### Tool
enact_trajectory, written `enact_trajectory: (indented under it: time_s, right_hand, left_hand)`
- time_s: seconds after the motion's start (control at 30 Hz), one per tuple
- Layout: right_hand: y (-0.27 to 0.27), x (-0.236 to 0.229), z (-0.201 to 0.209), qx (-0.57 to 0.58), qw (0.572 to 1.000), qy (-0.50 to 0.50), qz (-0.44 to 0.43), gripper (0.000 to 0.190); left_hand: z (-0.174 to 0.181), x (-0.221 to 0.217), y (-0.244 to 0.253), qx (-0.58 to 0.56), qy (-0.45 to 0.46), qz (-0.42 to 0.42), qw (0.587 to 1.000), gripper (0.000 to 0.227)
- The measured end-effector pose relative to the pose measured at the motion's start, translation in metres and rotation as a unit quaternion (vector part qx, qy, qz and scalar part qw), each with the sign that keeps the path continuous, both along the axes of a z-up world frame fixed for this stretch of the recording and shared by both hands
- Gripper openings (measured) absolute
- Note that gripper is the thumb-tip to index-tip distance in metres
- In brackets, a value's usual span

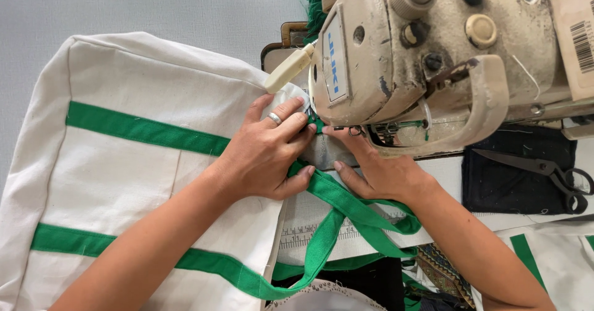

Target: Sewing straps onto tote bags and trimming excess fabric using an industrial sewing machine and scissors.

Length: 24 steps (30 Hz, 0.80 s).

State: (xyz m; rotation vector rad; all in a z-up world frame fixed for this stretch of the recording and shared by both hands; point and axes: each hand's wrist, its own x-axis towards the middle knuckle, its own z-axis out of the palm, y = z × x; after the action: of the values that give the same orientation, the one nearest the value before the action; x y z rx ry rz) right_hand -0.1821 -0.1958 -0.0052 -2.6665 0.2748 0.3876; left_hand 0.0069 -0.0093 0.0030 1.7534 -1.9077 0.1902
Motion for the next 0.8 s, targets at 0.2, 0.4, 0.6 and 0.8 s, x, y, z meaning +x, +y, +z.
enact_trajectory:
  time_s: [0.2,0.4,0.6,0.8]
  right_hand:
    - [-0.002,0.0,-0.008,-0.052,0.976,-0.194,0.083,0.051]
    - [-0.01,0.023,-0.043,-0.094,0.933,-0.341,0.068,0.03]
    - [-0.001,0.023,-0.062,0.025,0.928,-0.366,0.068,0.025]
    - [0.001,0.018,-0.07,-0.15,0.905,-0.387,0.094,0.025]
  left_hand:
    - [0.0,0.0,0.002,-0.008,0.005,-0.007,1.0,0.055]
    - [0.005,0.0,-0.002,0.005,0.082,0.015,0.996,0.05]
    - [0.004,0.0,-0.003,0.0,0.092,0.021,0.996,0.049]
    - [0.004,0.001,-0.002,-0.007,0.08,0.017,0.997,0.047]
